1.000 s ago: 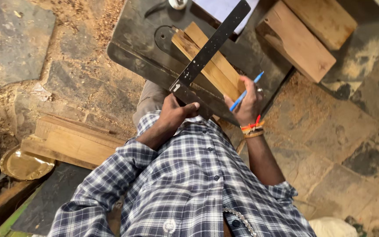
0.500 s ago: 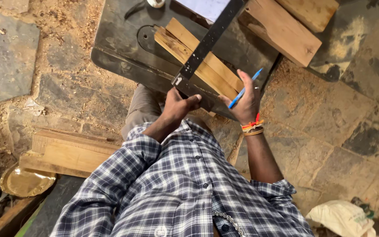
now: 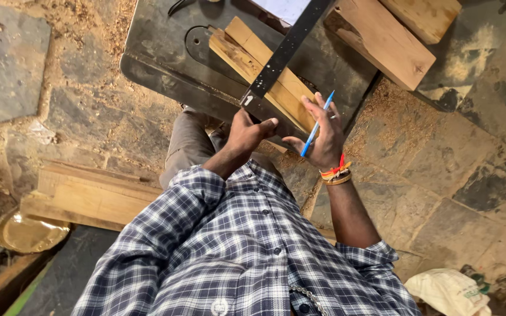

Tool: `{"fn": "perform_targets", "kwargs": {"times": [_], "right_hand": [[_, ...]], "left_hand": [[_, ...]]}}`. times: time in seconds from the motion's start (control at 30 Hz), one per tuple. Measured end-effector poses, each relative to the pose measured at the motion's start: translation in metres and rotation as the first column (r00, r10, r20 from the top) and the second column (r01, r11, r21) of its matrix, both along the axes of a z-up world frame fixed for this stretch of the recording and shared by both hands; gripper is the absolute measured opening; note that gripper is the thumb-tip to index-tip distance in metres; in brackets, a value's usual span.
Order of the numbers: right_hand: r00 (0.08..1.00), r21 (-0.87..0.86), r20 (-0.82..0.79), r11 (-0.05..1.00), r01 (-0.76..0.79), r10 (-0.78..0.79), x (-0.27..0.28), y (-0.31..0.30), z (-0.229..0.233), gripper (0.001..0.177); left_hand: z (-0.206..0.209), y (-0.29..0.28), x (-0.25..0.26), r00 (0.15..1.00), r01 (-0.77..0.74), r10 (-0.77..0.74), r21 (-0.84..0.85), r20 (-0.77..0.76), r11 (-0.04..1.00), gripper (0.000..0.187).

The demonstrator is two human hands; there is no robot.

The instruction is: The person measures and marks wooden planks on a workbench using a metal ruler and a blue pen. They draw straight lines and a wavy pattern on the wood surface, then flip the planks to mark the other side.

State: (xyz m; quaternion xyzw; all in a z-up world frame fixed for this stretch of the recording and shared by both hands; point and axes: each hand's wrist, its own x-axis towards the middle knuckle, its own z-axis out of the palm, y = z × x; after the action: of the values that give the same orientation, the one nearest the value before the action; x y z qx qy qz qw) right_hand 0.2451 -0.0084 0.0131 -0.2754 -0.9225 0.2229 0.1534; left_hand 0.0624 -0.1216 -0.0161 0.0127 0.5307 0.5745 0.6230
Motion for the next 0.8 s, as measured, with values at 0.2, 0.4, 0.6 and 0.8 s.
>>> {"fn": "perform_targets", "kwargs": {"times": [0.2,0.4,0.6,0.8], "right_hand": [[0.996,-0.038,0.037,0.996,-0.081,0.082,-0.006,0.001,0.005,0.078],[0.991,-0.073,0.043,0.99,-0.122,0.126,-0.003,0.003,0.004,0.068],[0.988,-0.059,0.04,0.987,-0.148,0.151,-0.002,0.0,0.003,0.064],[0.987,-0.057,0.044,0.987,-0.15,0.152,0.005,0.002,-0.005,0.056]], "left_hand": [[-0.016,0.007,0.006,1.0,-0.003,0.003,0.039,0.014,0.999,0.034],[-0.03,0.013,0.01,1.0,0.016,-0.014,0.086,-0.024,0.996,0.024],[-0.035,0.02,0.016,0.997,-0.021,0.015,0.074,0.071,0.997,0.021],[-0.036,0.02,0.018,1.0,-0.006,0.004,0.087,0.019,0.996,0.021]]}}
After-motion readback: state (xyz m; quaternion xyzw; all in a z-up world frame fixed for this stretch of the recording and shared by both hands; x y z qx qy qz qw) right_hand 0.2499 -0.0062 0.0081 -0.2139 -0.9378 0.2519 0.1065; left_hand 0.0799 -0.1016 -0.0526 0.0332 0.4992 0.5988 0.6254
